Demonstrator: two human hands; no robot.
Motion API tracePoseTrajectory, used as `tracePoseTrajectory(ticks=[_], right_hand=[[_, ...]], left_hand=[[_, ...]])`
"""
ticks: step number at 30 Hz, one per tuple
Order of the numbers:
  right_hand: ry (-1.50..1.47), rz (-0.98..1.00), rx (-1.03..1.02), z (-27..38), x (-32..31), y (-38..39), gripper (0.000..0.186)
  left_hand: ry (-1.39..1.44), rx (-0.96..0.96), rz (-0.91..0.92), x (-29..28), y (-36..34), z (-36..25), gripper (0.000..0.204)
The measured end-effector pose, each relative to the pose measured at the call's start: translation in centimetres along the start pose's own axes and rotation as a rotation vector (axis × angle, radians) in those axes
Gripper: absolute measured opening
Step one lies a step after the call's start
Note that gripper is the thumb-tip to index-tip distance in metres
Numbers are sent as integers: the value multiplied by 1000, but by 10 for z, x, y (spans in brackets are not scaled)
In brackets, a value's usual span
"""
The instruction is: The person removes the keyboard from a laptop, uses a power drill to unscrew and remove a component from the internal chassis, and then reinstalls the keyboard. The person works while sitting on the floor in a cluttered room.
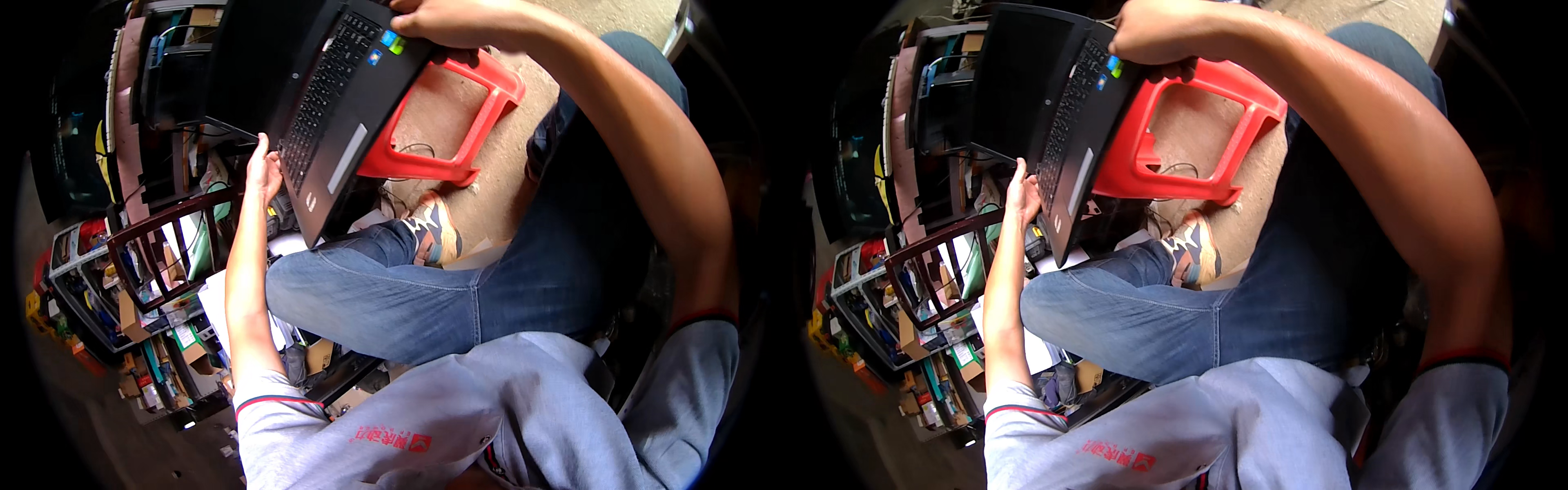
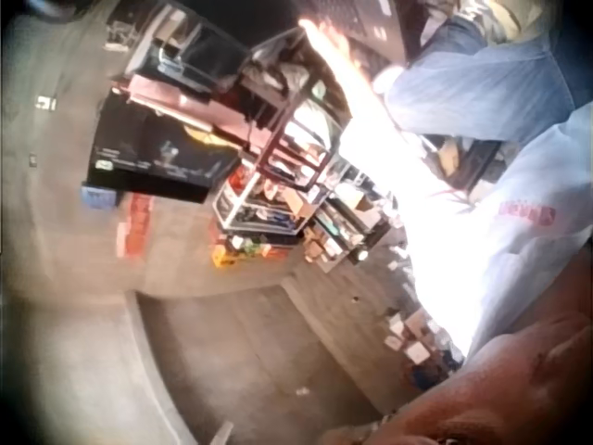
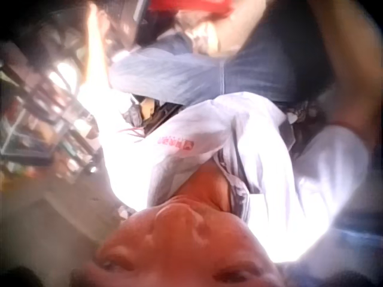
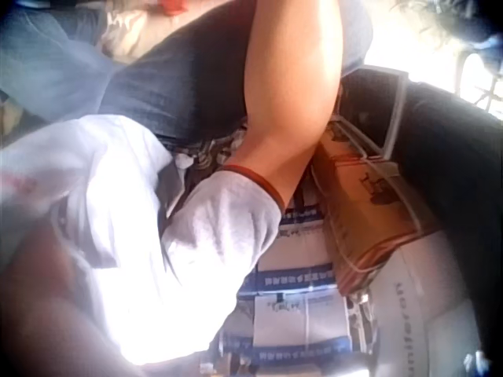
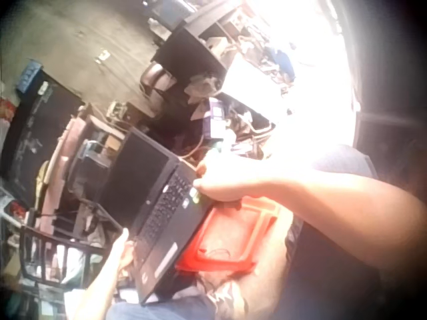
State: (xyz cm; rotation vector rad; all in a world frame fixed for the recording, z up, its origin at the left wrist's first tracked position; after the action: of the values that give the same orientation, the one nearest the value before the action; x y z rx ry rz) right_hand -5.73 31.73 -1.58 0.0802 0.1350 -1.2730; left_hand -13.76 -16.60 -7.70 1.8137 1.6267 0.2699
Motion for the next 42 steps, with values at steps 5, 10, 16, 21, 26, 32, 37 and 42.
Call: tracePoseTrajectory(ticks=[5, 10, 16, 21, 26, 32, 37, 42], right_hand=[[20, -99, -35, -31, 2, -28, 36], [174, 9, 122, -52, 9, -31, 41], [-57, 63, 183, -42, 21, -20, 40], [-3, -72, 168, -52, 15, -17, 41], [-61, -227, 255, -66, 24, -11, 56], [102, -308, 252, -62, 9, -21, 59], [154, -309, 210, -59, 20, -28, 53], [-20, -304, 225, -69, 21, -24, 42]], left_hand=[[-58, 112, -99, -4, -4, -8, 53], [-23, 269, -224, 5, 6, -20, 28], [-24, 344, -268, -9, -4, -18, 32], [-61, 355, -336, 30, 14, -30, 33], [-378, 326, -683, -8, 40, 4, 44], [450, 28, -98, 97, 103, 41, 52], [523, -10, -122, 107, 95, 45, 51], [546, 75, -130, 108, 89, 47, 49]])
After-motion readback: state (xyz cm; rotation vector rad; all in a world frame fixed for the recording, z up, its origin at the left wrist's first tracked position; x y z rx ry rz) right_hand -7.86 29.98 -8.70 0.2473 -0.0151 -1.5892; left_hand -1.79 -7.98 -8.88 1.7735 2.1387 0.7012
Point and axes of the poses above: each hand's wrist, its own y-axis away from the middle knuckle, its own x-axis out of the palm, z = x × y, the point moved 8 cm from there along -y, towards the middle knuckle, and after that the axes turned 9 degrees about -y, right-handed, at the moved point
